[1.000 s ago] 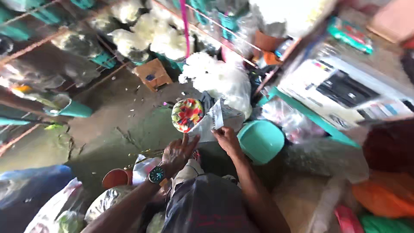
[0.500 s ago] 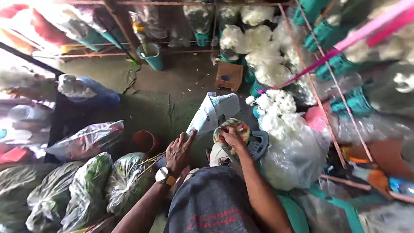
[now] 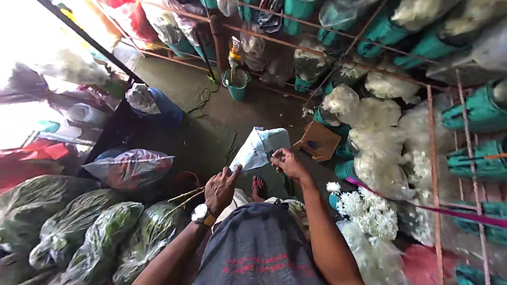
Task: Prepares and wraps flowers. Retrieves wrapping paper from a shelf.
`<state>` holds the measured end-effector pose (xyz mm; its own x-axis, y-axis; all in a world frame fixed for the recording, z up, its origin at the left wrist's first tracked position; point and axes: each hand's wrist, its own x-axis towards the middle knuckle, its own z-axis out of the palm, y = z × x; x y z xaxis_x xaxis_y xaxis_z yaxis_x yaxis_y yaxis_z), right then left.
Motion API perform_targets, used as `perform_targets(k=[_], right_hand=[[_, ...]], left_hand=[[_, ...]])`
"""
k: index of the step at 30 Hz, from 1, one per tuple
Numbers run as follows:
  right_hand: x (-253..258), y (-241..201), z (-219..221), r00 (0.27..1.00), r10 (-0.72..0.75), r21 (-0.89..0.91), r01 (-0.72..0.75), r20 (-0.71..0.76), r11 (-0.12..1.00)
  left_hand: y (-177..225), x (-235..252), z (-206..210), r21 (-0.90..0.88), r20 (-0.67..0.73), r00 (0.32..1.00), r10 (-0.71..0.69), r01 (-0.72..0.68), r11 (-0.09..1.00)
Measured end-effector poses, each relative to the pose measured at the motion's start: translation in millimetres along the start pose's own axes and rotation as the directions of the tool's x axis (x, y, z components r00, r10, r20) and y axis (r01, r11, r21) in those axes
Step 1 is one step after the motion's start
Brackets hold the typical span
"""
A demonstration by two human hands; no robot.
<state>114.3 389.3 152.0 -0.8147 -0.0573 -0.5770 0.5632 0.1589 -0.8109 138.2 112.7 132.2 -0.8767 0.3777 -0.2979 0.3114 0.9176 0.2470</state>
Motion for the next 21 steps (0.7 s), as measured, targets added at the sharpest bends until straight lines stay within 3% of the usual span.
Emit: perform_targets(k=[2,6,10,16,21], right_hand=[[33.2,-22.2,-10.9,0.995,0.074,-0.040,-0.071,0.066,0.997],[68.1,-39.9,-19.8,0.994,0.000,0.309,-0.033,0.107,0.950],[87.4,-45.3,-12.8,1.000,-0.022,0.537,0.017,0.003,0.844],[106.8,-79.5,7.4,0.999,0.019,0.589,0.006,-0.036,0.808],[128.6,-90.4,16.8,0.996,0.085,0.439,-0.088,0.026,0.894]], left_hand=[[-3.0,25.1,-4.4,-0.047,0.036,0.997,-0.067,0.069,0.997],[-22.7,72.5,-3.2,-0.128,0.025,0.990,-0.138,0.140,0.982],[-43.7,118.5,-17.2,-0.124,0.013,0.991,-0.132,0.133,0.983],[-57.4,169.2,-48.4,-0.088,0.040,0.999,0.024,-0.020,0.996],[-63.1,177.6,-54.3,-0.039,0.068,0.989,0.130,-0.128,0.991]])
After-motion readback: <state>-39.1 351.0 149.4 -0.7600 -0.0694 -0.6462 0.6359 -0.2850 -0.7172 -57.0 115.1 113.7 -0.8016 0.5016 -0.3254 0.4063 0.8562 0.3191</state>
